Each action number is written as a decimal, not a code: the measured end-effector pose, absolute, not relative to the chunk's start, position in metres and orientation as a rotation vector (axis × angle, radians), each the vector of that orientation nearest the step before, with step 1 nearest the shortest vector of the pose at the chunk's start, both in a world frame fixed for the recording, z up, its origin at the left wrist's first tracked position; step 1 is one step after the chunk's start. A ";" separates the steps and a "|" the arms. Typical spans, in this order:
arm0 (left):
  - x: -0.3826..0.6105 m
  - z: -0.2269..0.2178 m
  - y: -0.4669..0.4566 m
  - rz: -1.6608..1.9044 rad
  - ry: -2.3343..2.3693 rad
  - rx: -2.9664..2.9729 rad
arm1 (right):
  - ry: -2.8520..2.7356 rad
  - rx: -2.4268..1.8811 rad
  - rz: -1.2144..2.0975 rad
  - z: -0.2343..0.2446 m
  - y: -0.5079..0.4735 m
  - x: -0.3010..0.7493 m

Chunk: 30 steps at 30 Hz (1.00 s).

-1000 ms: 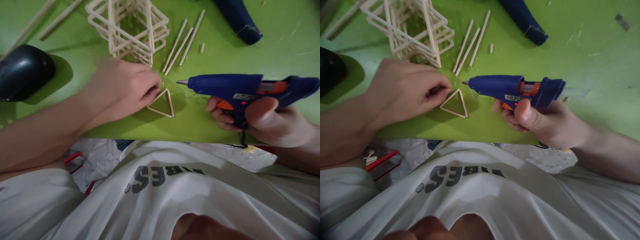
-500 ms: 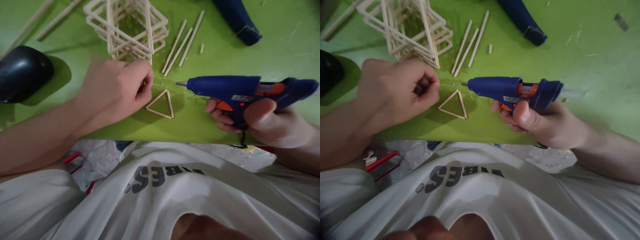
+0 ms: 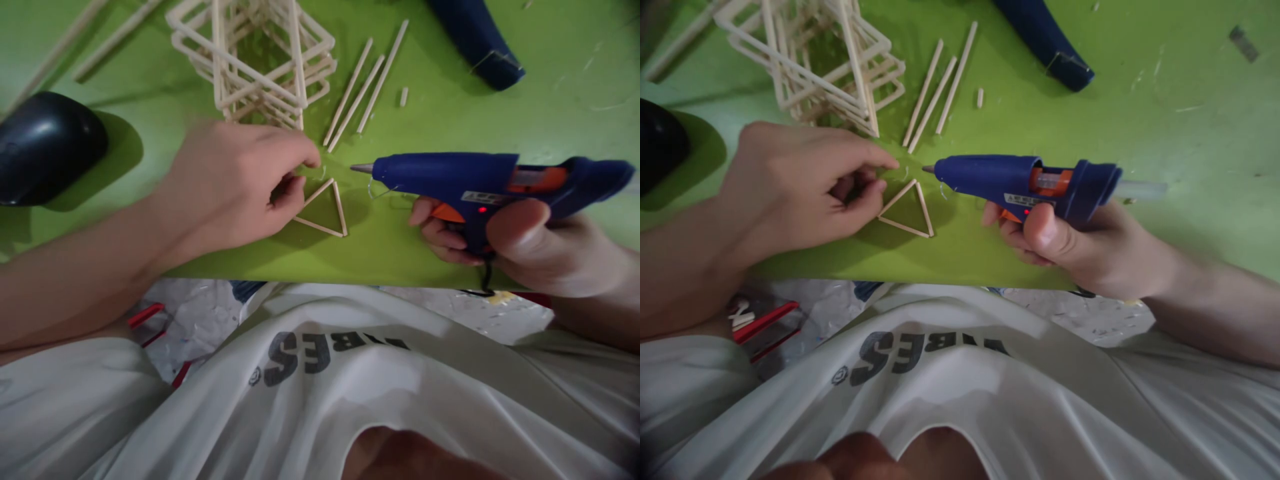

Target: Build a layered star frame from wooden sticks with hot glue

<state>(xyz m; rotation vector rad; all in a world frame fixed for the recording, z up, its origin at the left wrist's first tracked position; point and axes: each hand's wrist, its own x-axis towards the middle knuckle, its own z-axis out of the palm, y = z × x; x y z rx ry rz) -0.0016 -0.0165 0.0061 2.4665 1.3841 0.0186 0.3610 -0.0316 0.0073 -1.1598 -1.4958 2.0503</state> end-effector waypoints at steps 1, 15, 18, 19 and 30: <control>-0.001 0.007 -0.016 0.011 1.351 2.481 | -1.496 -1.164 2.053 0.007 -0.032 0.361; 0.005 0.000 -0.009 0.073 1.289 2.618 | -1.495 -1.164 2.046 0.005 -0.032 0.360; 0.008 0.003 -0.010 0.037 1.369 2.581 | -1.529 -1.168 2.029 0.005 -0.032 0.362; 0.009 0.004 -0.011 0.040 1.381 2.578 | -1.534 -1.170 2.026 0.006 -0.032 0.363; 0.002 0.012 -0.015 0.110 1.489 2.474 | -1.550 -1.155 2.040 0.008 -0.031 0.363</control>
